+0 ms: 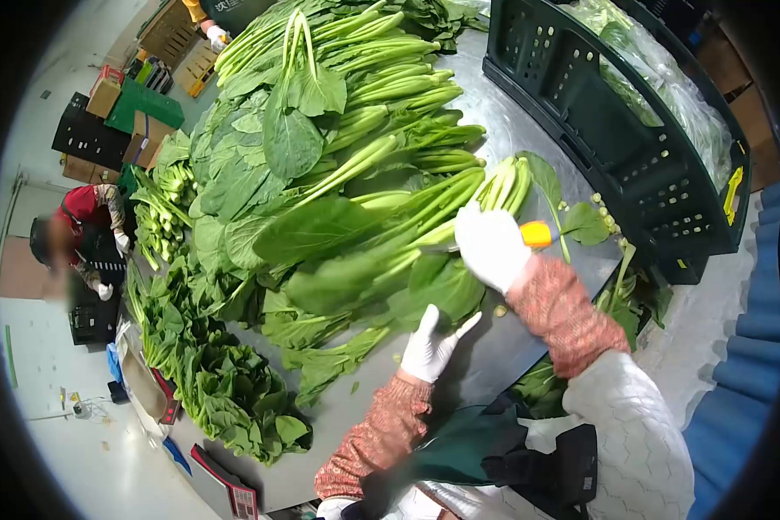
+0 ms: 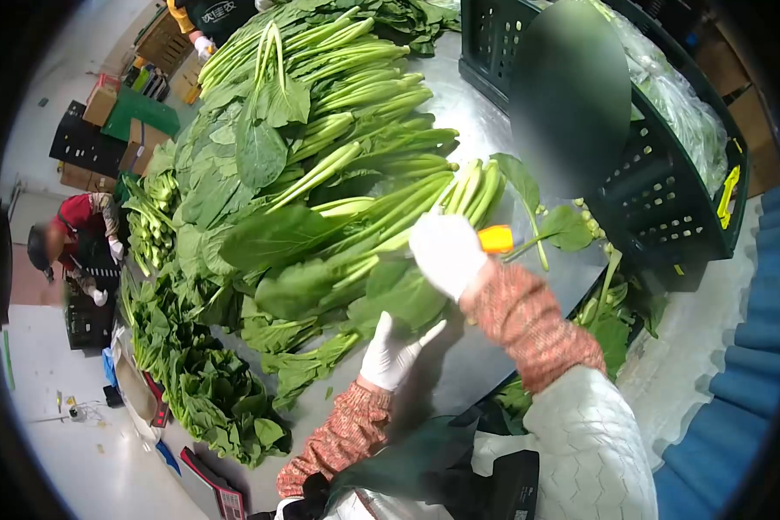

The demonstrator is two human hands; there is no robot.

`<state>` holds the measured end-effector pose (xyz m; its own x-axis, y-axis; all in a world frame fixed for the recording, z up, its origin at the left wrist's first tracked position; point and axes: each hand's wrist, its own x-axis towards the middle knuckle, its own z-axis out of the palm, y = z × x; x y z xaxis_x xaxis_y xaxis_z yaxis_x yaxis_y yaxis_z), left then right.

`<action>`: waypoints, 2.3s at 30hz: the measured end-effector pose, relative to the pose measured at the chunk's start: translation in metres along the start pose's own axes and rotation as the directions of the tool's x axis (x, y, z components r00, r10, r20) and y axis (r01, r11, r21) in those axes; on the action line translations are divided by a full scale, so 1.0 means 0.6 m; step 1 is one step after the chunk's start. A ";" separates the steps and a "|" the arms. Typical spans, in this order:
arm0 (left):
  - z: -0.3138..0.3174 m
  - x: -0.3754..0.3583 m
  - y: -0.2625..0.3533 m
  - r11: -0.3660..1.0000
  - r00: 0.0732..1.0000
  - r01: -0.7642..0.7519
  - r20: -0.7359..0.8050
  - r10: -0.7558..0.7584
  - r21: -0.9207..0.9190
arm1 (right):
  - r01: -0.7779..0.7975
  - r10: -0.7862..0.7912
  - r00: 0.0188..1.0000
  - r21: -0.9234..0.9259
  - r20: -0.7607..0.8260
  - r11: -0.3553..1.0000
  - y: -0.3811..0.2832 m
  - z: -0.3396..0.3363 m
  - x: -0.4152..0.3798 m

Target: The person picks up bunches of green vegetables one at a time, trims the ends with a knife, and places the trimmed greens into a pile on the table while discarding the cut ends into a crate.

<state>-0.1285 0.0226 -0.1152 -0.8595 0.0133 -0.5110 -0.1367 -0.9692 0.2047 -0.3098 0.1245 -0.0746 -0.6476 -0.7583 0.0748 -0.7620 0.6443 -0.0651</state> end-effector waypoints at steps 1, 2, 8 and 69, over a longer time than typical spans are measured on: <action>0.006 -0.002 0.003 0.996 0.999 0.032 -0.026 -0.034 -0.080 | 0.011 -0.013 0.999 -0.049 -0.050 0.999 -0.020 -0.001 -0.023; 0.004 -0.005 0.003 0.995 0.998 0.032 -0.051 -0.037 -0.092 | -0.097 0.092 0.993 -0.058 -0.078 0.994 -0.039 0.005 -0.045; -0.133 -0.071 -0.017 0.795 0.979 -0.132 -0.050 0.199 0.592 | -0.082 0.044 0.989 0.280 0.139 0.956 -0.076 -0.019 -0.138; 0.013 -0.034 -0.041 0.897 0.996 -0.022 -0.068 0.058 0.441 | -0.584 0.016 0.801 0.786 0.599 -0.205 0.075 -0.035 -0.191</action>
<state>-0.1117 0.0478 -0.1034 -0.8304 -0.0596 -0.5540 -0.3208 -0.7618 0.5628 -0.2701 0.2427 -0.0650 -0.5298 -0.6565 -0.5369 0.5349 0.2326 -0.8123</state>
